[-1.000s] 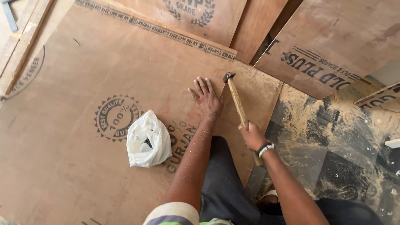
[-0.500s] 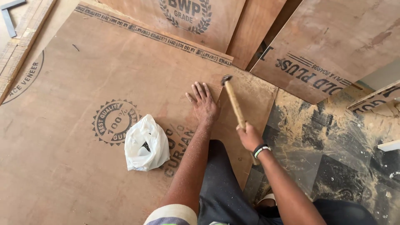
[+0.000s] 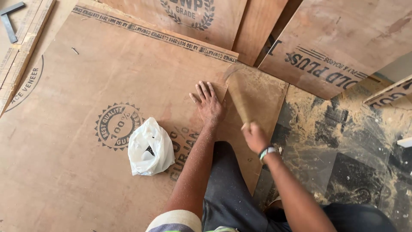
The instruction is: Hammering nails into plywood boards to assemble a furniture structure.
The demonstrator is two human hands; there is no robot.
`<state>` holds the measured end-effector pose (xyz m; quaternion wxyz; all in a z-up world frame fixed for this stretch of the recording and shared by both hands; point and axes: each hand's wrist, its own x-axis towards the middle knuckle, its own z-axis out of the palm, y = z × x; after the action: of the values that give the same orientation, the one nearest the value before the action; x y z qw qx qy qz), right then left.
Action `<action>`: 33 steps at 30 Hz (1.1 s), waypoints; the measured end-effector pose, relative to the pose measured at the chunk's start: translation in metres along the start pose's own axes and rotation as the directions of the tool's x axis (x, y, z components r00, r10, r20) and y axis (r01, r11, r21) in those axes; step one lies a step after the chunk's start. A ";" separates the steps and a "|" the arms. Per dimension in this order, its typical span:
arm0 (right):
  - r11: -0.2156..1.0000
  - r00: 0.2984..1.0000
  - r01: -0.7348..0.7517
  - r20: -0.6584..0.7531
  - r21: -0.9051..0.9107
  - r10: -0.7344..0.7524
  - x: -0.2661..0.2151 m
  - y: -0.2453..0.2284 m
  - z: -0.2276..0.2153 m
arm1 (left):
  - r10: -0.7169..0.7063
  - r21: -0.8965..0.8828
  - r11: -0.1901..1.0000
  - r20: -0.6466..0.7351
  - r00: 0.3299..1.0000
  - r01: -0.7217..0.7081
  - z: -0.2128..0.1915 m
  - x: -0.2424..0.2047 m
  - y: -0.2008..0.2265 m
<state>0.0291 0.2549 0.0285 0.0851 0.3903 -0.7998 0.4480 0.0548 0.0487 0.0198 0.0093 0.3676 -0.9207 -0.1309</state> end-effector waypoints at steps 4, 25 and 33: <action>0.809 0.671 -0.552 0.468 -0.201 0.575 0.036 -0.058 -0.021 | 0.025 -0.085 0.996 -0.117 0.993 -0.035 0.009 0.008 -0.002; 0.946 0.982 -0.188 0.070 0.266 0.175 0.027 -0.045 -0.022 | -0.070 -0.104 0.992 -0.026 0.997 0.067 -0.018 -0.002 0.001; 0.598 0.556 -0.801 0.414 0.035 0.721 0.042 -0.056 -0.047 | -0.082 -0.048 0.995 0.043 0.996 0.084 -0.027 -0.007 0.006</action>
<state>0.0301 0.2525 0.1129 -0.3085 0.0847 -0.8357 0.4464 0.0590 0.0512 0.0477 -0.0059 0.4024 -0.9010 -0.1619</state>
